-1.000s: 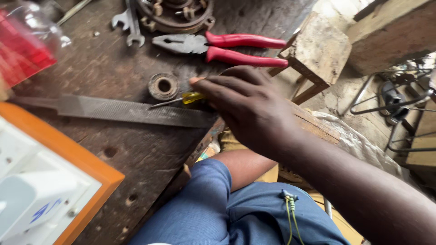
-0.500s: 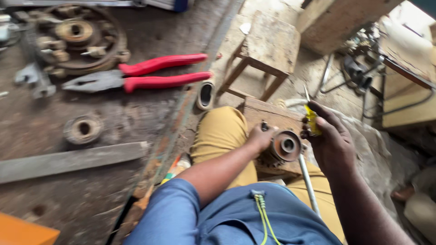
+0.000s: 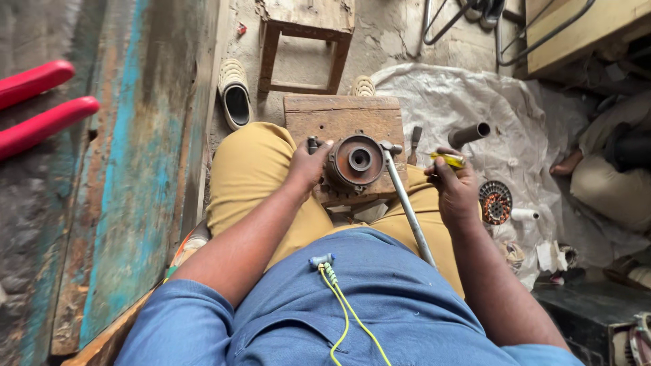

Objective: The person uses a screwdriver and hammer to adjust a bearing inside a motor housing. They repeatedly tap and pry at the inner ring, then inspect the component and handle a separate motor rotor.

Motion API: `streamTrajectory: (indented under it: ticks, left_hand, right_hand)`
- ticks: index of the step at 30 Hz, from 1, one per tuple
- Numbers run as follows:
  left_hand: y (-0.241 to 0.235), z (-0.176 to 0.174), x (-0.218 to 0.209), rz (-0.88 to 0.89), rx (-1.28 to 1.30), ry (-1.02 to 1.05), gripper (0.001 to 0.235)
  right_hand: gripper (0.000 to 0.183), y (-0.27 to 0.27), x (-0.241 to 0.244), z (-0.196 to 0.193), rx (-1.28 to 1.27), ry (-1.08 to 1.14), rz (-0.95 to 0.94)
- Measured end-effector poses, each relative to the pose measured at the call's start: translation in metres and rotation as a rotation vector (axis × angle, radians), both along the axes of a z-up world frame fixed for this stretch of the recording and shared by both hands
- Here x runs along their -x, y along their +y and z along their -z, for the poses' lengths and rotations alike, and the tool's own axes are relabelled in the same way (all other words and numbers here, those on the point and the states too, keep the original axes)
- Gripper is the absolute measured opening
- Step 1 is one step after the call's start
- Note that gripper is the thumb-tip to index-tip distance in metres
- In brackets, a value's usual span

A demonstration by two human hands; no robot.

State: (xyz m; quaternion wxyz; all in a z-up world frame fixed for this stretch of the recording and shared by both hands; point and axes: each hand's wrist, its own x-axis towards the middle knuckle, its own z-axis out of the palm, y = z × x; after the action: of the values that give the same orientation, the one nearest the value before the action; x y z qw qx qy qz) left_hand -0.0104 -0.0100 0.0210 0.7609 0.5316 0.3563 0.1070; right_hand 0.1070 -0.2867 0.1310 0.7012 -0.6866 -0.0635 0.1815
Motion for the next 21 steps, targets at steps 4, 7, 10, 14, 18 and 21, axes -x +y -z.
streamTrajectory:
  ticks: [4,7,10,14,18,21]
  left_hand:
    - [0.005,-0.011,0.002,0.077,0.025,0.074,0.033]
    - [0.004,-0.014,0.001,0.124,0.038,0.101,0.036]
    - [0.004,-0.013,0.0,0.144,0.028,0.098,0.04]
    - [0.002,-0.012,0.0,0.174,0.036,0.062,0.042]
    - [0.001,-0.015,-0.001,0.224,0.03,0.13,0.042]
    - [0.0,-0.017,-0.001,0.225,0.03,0.105,0.041]
  right_hand:
    - [0.025,0.016,0.001,0.008,-0.037,0.041,-0.071]
    - [0.022,0.033,0.005,0.01,0.081,-0.043,-0.132]
    - [0.023,0.043,0.011,0.008,0.218,-0.236,-0.228]
    - [0.018,0.053,0.018,0.001,0.441,-0.398,-0.311]
    - [0.018,0.066,0.023,-0.004,0.582,-0.615,-0.344]
    - [0.019,0.072,0.024,-0.006,0.597,-0.595,-0.333]
